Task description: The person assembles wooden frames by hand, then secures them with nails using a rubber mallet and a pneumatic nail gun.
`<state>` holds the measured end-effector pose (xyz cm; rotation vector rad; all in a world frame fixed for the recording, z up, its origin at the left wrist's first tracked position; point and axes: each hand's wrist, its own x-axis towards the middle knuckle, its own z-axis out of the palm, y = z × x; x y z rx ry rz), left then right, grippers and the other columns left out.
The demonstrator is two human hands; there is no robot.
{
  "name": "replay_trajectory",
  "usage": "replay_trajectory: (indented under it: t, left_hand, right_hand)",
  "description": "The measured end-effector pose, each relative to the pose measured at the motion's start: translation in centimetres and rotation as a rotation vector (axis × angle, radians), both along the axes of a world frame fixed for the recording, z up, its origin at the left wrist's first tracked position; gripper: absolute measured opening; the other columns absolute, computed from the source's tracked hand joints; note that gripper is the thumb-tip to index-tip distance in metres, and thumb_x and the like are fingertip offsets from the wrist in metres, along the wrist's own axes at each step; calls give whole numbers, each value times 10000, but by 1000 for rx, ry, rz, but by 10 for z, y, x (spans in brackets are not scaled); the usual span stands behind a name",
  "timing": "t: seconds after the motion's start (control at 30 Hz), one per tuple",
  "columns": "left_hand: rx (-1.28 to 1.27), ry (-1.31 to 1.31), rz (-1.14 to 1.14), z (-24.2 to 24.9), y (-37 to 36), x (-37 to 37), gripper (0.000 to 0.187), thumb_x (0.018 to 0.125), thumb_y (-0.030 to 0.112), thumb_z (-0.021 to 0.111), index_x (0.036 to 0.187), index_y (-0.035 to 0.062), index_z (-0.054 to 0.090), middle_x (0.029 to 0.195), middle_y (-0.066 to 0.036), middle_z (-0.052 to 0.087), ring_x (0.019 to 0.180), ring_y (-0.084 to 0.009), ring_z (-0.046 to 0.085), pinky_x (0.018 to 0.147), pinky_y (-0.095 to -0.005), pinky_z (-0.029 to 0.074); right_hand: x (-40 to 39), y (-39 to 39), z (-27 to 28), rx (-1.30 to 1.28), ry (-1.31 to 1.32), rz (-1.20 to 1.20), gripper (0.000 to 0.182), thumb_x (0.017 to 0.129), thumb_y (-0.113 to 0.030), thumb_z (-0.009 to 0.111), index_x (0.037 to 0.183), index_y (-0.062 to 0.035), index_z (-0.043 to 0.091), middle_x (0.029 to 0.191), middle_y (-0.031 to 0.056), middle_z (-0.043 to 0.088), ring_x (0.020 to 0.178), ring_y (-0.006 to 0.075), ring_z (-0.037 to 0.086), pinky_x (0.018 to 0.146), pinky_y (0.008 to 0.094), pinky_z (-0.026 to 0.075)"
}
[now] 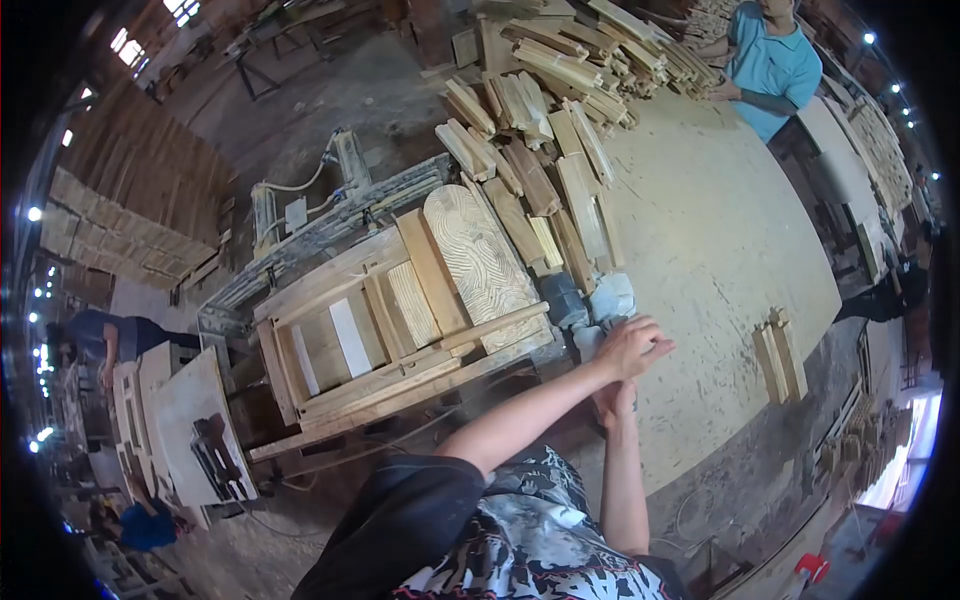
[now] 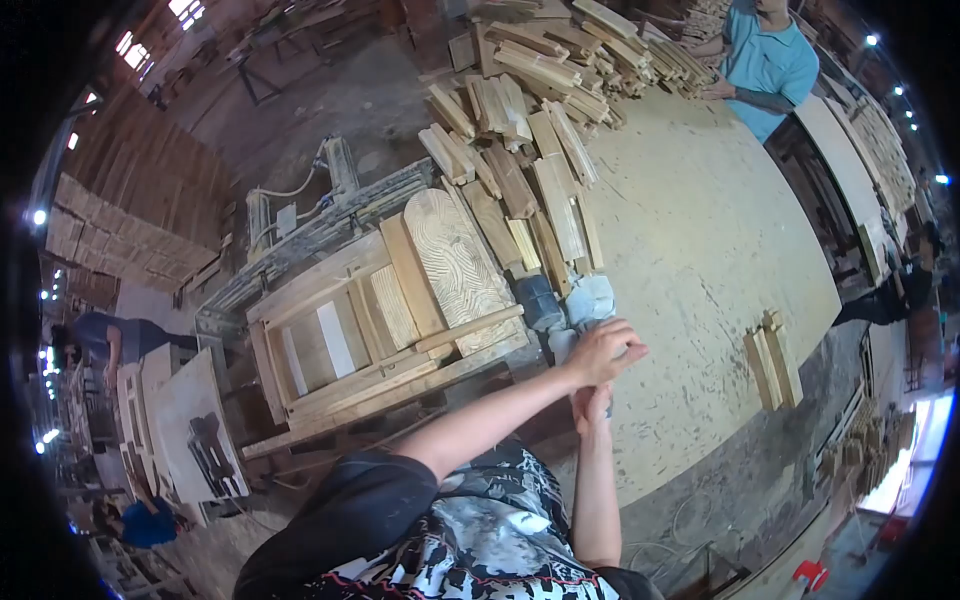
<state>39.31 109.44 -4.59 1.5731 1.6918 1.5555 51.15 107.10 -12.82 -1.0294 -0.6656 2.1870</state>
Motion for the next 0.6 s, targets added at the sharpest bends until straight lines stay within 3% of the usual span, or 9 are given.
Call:
replay_trajectory:
  t: [0.1, 0.23, 0.37, 0.4, 0.5, 0.6]
  left_hand:
    - [-20, -31, -7, -18, 14, 17, 323, 909, 341, 648, 826, 31, 677, 831, -118, 642, 854, -303, 620, 799, -400, 483]
    - [-188, -39, -55, -30, 28, 16, 334, 916, 336, 634, 823, 18, 680, 822, -122, 648, 877, -317, 619, 845, -397, 479]
    - [-217, -35, 37, -21, 17, 6, 296, 910, 300, 634, 847, 14, 681, 919, -127, 658, 945, -306, 606, 877, -392, 471]
    - [-263, -19, -11, -20, 10, 1, 293, 908, 299, 634, 880, 11, 677, 1021, -131, 648, 1028, -297, 593, 919, -388, 461]
    - [-109, 5, 130, -10, -18, 1, 286, 905, 296, 638, 925, 13, 669, 1112, -139, 622, 1110, -304, 570, 962, -389, 452]
    - [-108, 260, 292, -21, -45, -32, 293, 888, 259, 656, 1041, 11, 633, 1217, -158, 567, 1184, -337, 530, 1024, -452, 411]
  right_hand:
    - [9, 9, -24, -124, 107, -6, 427, 1002, -345, 488, 1311, -51, 507, 1228, 99, 600, 1095, 222, 600, 948, 378, 499]
    - [18, 15, -46, -219, 133, 10, 383, 989, -244, 474, 1274, 7, 521, 1237, 117, 613, 1108, 232, 603, 974, 386, 490]
    - [-2, 17, -15, -288, 298, -31, 370, 976, -185, 479, 1270, 36, 519, 1274, 141, 605, 1162, 249, 593, 1011, 392, 475]
    - [-6, 17, -11, -323, 300, -50, 367, 967, -142, 482, 1297, 17, 511, 1278, 138, 604, 1178, 258, 589, 1031, 405, 470]
    - [-22, 10, 15, -273, 332, -34, 428, 1002, -215, 450, 1386, -26, 451, 1383, 121, 533, 1286, 252, 513, 1100, 422, 421]
    - [-7, 41, -5, -266, 287, -66, 434, 1019, -249, 437, 1404, -49, 432, 1387, 114, 530, 1287, 263, 513, 1107, 448, 413]
